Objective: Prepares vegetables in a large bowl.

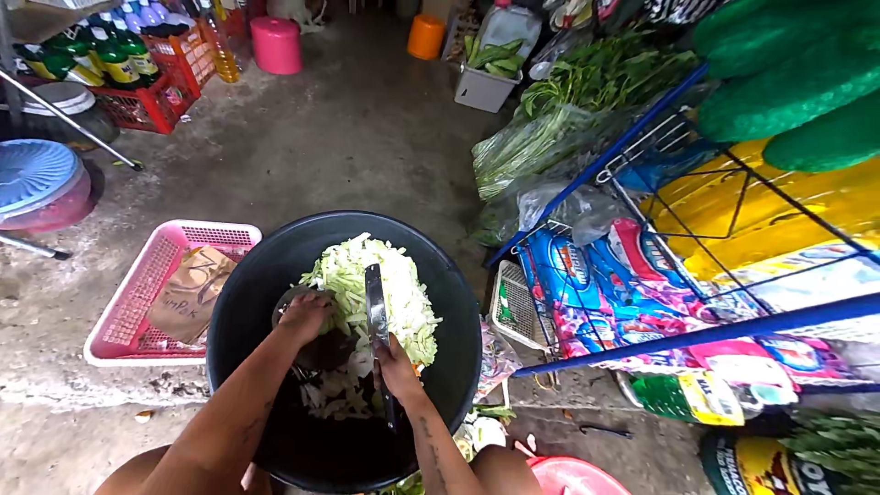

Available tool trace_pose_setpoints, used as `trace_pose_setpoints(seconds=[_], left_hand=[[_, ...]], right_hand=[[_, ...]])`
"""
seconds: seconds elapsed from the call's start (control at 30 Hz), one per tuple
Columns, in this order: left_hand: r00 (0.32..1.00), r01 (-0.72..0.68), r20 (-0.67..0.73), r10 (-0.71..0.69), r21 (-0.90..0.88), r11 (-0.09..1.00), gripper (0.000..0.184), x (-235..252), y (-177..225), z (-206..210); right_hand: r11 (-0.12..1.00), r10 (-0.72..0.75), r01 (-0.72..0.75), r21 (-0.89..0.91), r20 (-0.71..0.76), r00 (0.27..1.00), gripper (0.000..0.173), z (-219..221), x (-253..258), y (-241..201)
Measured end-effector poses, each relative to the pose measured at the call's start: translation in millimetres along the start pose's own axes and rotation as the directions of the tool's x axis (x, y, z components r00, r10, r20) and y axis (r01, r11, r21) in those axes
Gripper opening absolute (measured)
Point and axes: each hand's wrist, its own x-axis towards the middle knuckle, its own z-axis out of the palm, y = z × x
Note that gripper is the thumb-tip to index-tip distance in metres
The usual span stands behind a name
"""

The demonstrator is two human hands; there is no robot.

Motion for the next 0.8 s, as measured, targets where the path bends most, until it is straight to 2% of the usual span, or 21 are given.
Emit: trace_pose_setpoints(seconds=[0.1,0.23,0.3,0.37,0.43,0.53,0.6,0.7,0.8], left_hand=[[0.991,-0.079,0.125,0.058,0.174,0.982,0.052,6,0,-10],[0.978,-0.089,0.206,0.043,0.22,0.972,0.046,9,-9,-11],[0.98,-0.082,0.194,0.052,0.153,0.985,0.047,8,-21,-4],[0.985,0.036,0.167,-0.034,-0.01,0.999,0.051,0,-30,-2],[0.967,0.256,0.074,-0.245,-0.262,0.93,0.054,-12,-34,-7],[0.851,0.456,-0.041,-0.524,-0.436,0.775,0.059,-15,-30,-12],[0.826,0.481,-0.05,-0.562,-0.459,0.747,0.069,-8,-22,-8],[0.849,0.478,-0.001,-0.529,-0.427,0.768,0.097,-1,-6,7],[0.851,0.464,-0.008,-0.525,-0.457,0.759,0.096,0,4,15]], right_hand=[[0.991,0.025,-0.022,-0.132,0.024,0.999,0.04,3,2,4],[0.923,0.074,-0.033,-0.382,0.093,0.993,0.044,8,8,6],[0.867,0.119,-0.051,-0.495,0.107,0.987,0.044,13,7,2],[0.795,0.159,-0.054,-0.604,0.121,0.98,0.044,21,6,-7],[0.728,0.204,-0.046,-0.685,0.152,0.967,0.046,29,6,-15],[0.678,0.233,-0.04,-0.734,0.163,0.959,0.043,37,11,-15],[0.687,0.223,-0.064,-0.724,0.126,0.967,0.047,38,13,-11],[0.69,0.191,-0.085,-0.719,0.067,0.979,0.054,38,8,-11],[0.626,0.205,-0.09,-0.775,0.052,0.977,0.07,41,4,-20]])
